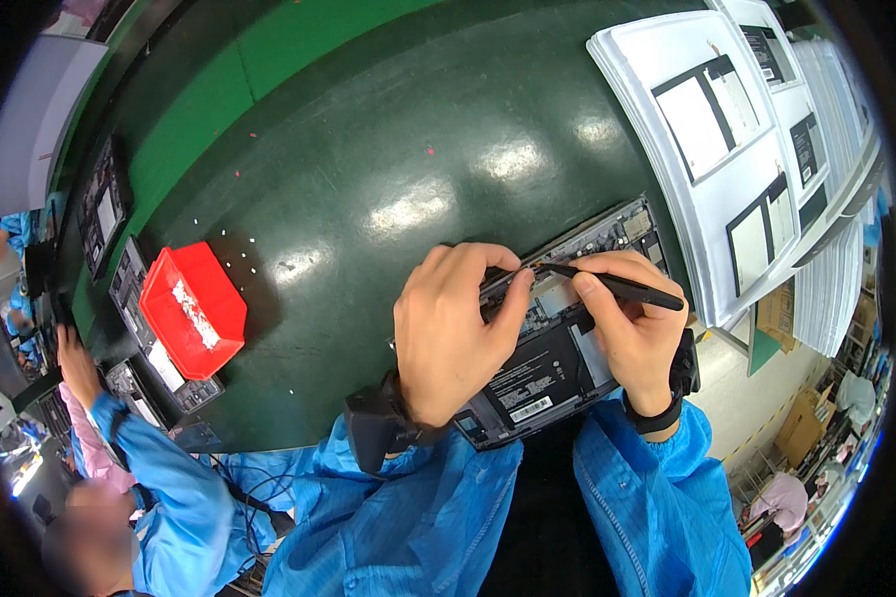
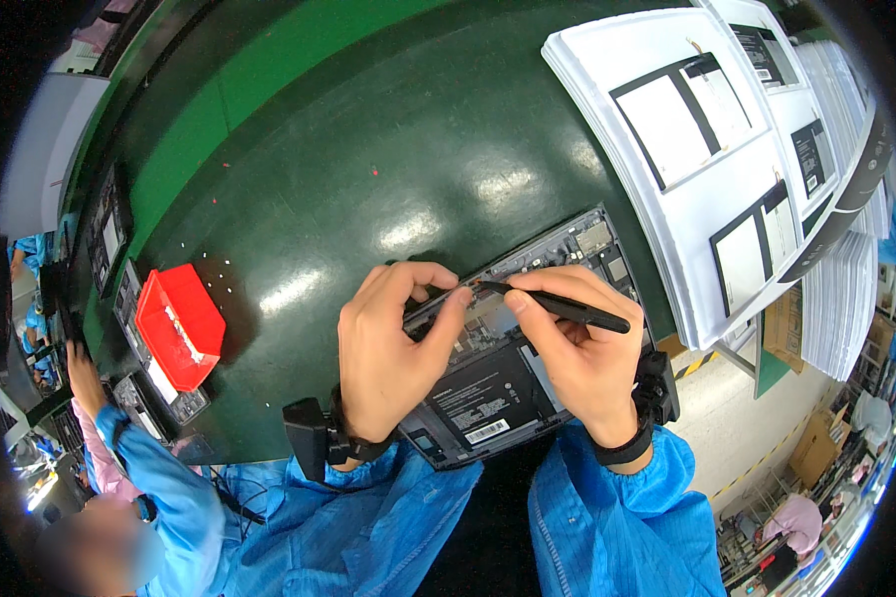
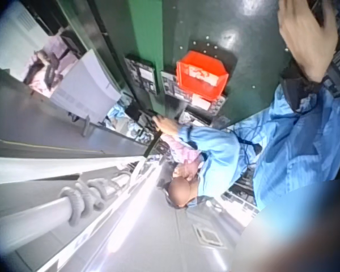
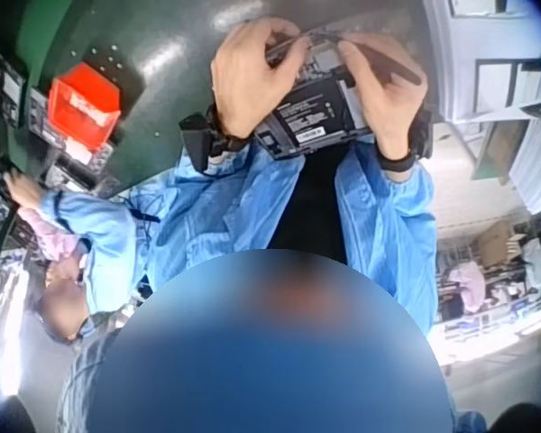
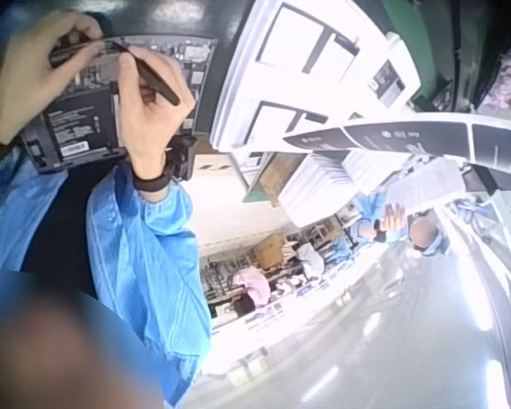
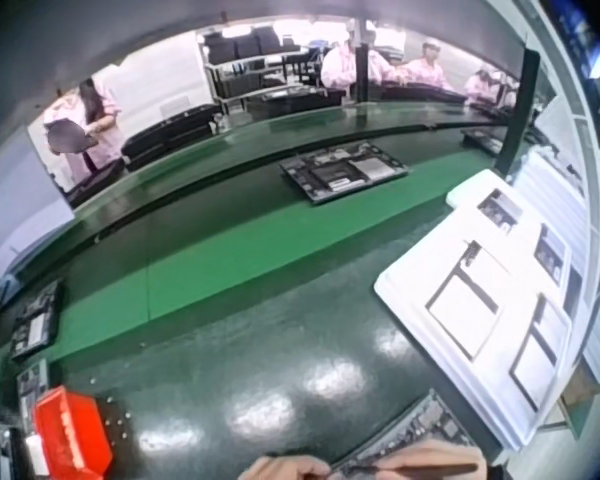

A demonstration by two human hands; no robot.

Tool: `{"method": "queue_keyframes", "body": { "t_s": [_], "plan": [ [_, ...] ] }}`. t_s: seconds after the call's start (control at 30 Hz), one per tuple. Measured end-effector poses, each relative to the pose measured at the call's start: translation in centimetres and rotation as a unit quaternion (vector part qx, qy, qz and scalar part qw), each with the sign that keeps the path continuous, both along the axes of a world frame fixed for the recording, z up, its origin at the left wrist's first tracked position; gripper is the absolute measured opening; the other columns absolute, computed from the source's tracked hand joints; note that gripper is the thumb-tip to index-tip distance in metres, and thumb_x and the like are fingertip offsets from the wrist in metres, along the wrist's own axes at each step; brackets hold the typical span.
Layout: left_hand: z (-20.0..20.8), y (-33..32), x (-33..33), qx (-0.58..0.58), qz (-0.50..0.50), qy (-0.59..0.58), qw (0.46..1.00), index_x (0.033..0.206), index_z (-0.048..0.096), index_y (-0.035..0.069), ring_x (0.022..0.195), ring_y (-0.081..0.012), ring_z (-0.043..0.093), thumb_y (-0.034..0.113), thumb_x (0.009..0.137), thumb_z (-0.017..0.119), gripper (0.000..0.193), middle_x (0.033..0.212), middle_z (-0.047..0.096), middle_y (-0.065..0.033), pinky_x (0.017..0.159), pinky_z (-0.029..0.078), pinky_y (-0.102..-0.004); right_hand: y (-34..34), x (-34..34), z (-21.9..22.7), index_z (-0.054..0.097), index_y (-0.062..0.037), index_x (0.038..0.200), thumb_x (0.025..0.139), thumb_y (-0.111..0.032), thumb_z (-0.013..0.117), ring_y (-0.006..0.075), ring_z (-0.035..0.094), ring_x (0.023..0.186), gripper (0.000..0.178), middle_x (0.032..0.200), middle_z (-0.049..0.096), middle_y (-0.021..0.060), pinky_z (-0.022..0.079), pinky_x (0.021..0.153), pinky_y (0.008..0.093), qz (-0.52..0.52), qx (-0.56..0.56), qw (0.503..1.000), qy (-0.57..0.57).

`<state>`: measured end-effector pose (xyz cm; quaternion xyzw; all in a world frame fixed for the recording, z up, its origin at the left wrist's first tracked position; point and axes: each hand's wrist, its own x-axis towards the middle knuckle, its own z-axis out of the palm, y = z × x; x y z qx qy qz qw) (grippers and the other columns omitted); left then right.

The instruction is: The recorder uses a spudger and tweezers to connect internal ribbon cables and components inside a tablet or laptop chassis on an assembly line.

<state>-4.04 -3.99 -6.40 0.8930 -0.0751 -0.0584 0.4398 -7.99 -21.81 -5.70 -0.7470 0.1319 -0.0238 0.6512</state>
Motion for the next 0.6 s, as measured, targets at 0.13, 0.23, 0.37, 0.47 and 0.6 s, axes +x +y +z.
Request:
{"method": "queue_keyframes", "body": {
  "t_s": [0.13,0.23,0.37,0.47,0.6],
  "plan": [
    [0.2,0.1,0.4,-0.011,-0.008,0.026,1.000,0.093,0.072,0.004,0.077,-0.0243,0.065,0.008,0.082,0.079,0.014,0.084,0.072,-0.0090,0.069,0.051,-0.0348,-0.2,0.0,0.1,0.075,0.0061,0.105,0.090,0.002,0.076,0.0056,0.065,0.078,0.015,0.097,0.072,0.0086,0.050,0.062,0.0166,0.011,-0.015,1.000,-0.003],
    [-0.4,0.4,-0.2,-0.028,-0.028,-0.015,0.999,0.096,0.073,0.004,0.079,-0.0248,0.066,0.004,0.081,0.078,0.016,0.089,0.072,-0.0081,0.070,0.054,-0.0353,-0.2,0.0,-0.2,0.075,0.0056,0.105,0.090,0.001,0.076,0.0046,0.064,0.077,0.015,0.097,0.072,0.0082,0.048,0.060,0.0160,0.010,-0.026,1.000,-0.009],
    [-0.7,0.8,-0.9,0.072,-0.114,-0.207,0.969,0.103,0.075,0.006,0.086,-0.0256,0.068,0.000,0.075,0.078,0.029,0.103,0.072,-0.0068,0.072,0.058,-0.0365,-0.1,0.0,-0.3,0.075,0.0051,0.104,0.090,0.001,0.076,0.0034,0.062,0.074,0.014,0.095,0.072,0.0077,0.045,0.057,0.0161,0.011,-0.026,0.999,-0.016],
    [-0.7,0.8,-1.0,0.099,-0.138,-0.225,0.959,0.108,0.076,0.007,0.089,-0.0259,0.068,-0.001,0.072,0.078,0.038,0.109,0.071,-0.0071,0.073,0.059,-0.0368,-0.2,0.0,-0.3,0.075,0.0049,0.104,0.090,0.001,0.075,0.0032,0.062,0.074,0.014,0.095,0.072,0.0073,0.044,0.056,0.0160,0.005,-0.013,1.000,-0.016],
    [-0.5,1.1,-1.0,0.136,-0.172,-0.246,0.944,0.112,0.075,0.006,0.091,-0.0256,0.068,-0.001,0.069,0.076,0.043,0.112,0.070,-0.0086,0.074,0.059,-0.0364,-0.3,0.0,0.0,0.075,0.0049,0.104,0.090,0.001,0.076,0.0035,0.062,0.075,0.014,0.095,0.072,0.0072,0.045,0.056,0.0156,0.030,-0.045,0.998,-0.015]
  ]
}}
